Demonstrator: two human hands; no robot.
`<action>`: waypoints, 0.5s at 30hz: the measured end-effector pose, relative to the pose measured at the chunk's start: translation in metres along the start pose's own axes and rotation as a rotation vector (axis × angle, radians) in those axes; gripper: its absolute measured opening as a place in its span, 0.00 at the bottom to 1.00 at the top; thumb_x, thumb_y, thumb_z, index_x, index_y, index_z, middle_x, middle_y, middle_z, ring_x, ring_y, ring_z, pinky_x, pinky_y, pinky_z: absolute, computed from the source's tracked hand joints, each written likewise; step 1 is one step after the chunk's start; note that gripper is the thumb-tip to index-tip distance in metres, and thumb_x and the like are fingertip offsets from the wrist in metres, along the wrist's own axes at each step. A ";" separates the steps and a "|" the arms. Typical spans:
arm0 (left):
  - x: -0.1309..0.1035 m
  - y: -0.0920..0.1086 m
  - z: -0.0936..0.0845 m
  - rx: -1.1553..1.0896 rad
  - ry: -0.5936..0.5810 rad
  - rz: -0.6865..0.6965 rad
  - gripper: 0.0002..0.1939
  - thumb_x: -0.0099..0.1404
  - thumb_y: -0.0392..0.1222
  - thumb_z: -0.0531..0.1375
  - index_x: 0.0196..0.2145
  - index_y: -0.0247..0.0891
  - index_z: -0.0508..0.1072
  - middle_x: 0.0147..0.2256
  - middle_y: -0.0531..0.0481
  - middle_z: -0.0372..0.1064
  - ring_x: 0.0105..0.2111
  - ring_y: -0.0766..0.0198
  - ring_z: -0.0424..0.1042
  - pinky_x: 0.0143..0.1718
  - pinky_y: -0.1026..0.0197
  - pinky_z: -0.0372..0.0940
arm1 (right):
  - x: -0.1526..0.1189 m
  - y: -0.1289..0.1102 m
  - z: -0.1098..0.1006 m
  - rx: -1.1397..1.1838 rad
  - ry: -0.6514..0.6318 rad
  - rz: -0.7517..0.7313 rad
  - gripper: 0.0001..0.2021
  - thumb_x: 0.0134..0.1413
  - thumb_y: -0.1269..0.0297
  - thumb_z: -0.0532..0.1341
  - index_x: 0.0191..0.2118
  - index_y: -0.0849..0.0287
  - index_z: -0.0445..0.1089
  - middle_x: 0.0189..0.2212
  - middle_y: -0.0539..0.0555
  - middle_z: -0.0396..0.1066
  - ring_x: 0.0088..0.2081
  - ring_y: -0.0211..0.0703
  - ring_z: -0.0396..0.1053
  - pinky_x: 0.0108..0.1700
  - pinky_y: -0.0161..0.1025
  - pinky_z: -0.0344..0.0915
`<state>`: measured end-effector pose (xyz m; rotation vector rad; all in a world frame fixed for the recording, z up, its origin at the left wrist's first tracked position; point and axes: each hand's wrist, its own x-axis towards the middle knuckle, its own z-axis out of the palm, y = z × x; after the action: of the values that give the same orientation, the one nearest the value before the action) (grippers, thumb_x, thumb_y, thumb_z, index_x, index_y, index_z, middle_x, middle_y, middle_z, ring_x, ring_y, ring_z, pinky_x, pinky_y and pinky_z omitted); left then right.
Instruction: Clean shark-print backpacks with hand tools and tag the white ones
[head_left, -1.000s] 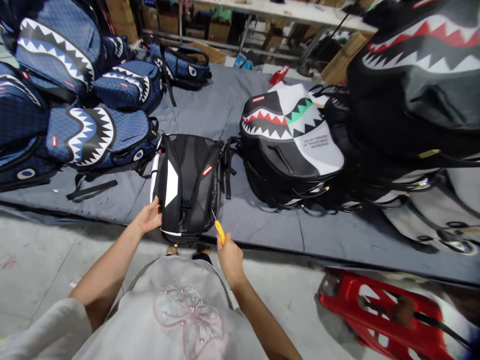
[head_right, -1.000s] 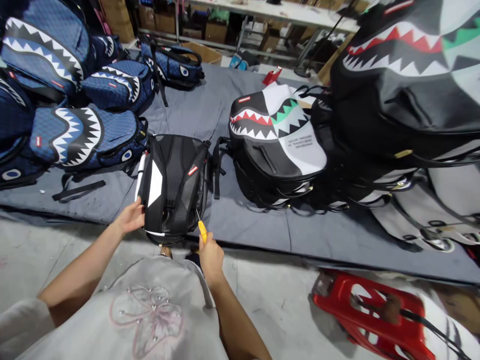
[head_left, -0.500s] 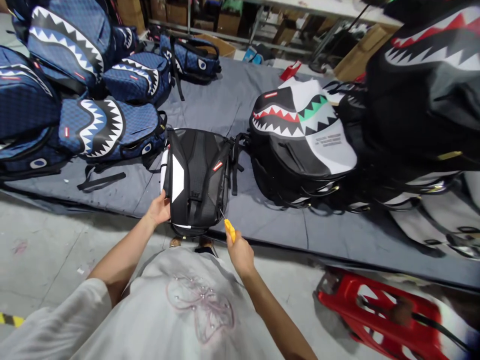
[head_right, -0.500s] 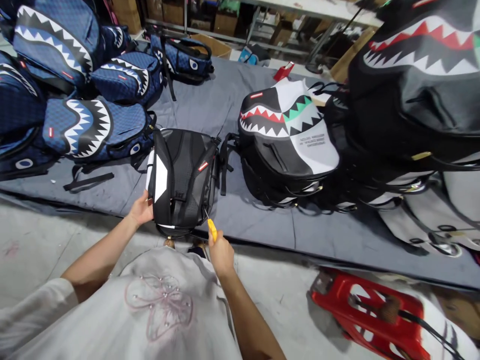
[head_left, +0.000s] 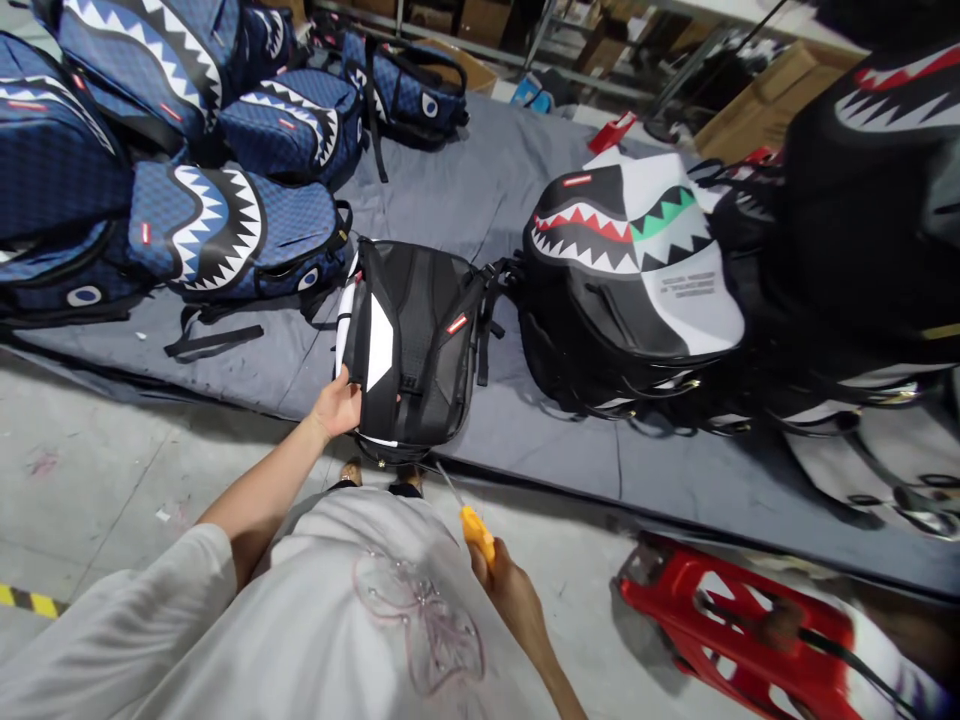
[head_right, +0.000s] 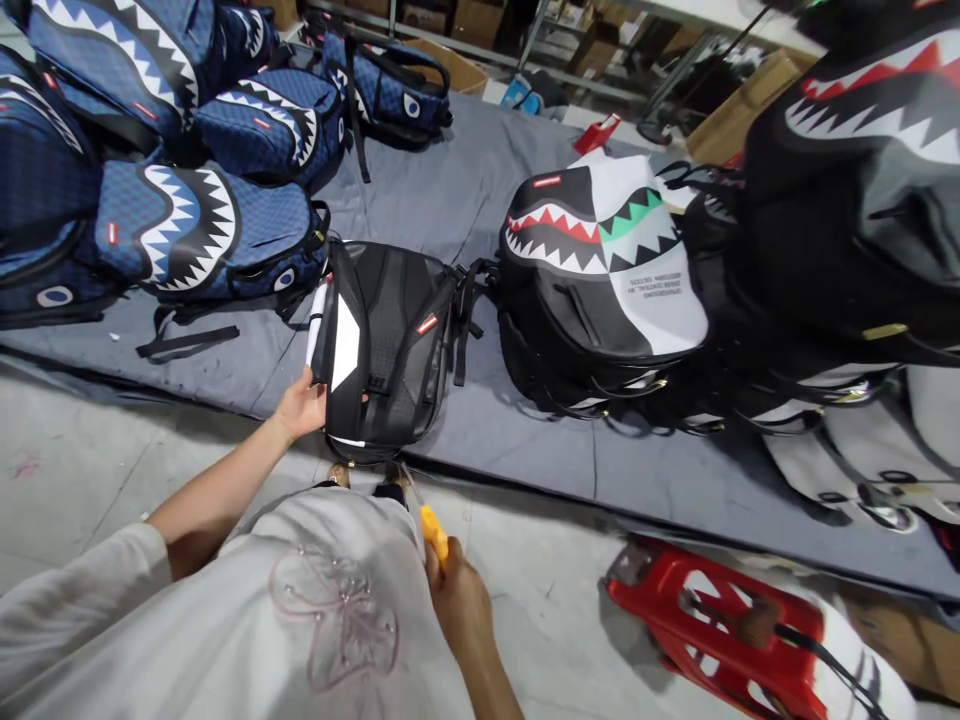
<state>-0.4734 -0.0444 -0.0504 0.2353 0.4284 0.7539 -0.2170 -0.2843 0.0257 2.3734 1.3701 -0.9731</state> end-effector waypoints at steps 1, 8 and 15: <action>0.002 0.000 0.000 0.034 0.011 -0.008 0.40 0.63 0.64 0.56 0.58 0.24 0.67 0.49 0.29 0.74 0.55 0.41 0.70 0.60 0.38 0.59 | -0.003 -0.003 0.003 0.008 -0.032 -0.019 0.13 0.67 0.57 0.49 0.47 0.58 0.66 0.32 0.56 0.78 0.32 0.47 0.75 0.28 0.35 0.54; -0.025 -0.039 0.035 0.930 0.530 0.291 0.35 0.64 0.52 0.58 0.63 0.29 0.60 0.66 0.29 0.52 0.68 0.39 0.49 0.67 0.35 0.44 | 0.024 -0.036 0.020 -0.068 -0.038 -0.117 0.17 0.67 0.60 0.49 0.53 0.62 0.66 0.37 0.61 0.79 0.38 0.51 0.77 0.32 0.37 0.59; -0.011 -0.089 0.014 2.378 0.049 0.430 0.52 0.52 0.30 0.63 0.70 0.40 0.44 0.70 0.31 0.41 0.70 0.36 0.37 0.66 0.32 0.37 | 0.057 -0.028 0.035 0.006 -0.034 -0.147 0.18 0.67 0.58 0.48 0.50 0.59 0.70 0.38 0.62 0.80 0.43 0.53 0.78 0.38 0.38 0.68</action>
<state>-0.4194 -0.1160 -0.0665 2.5751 1.1688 0.2603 -0.2362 -0.2475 -0.0343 2.2756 1.5491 -1.0507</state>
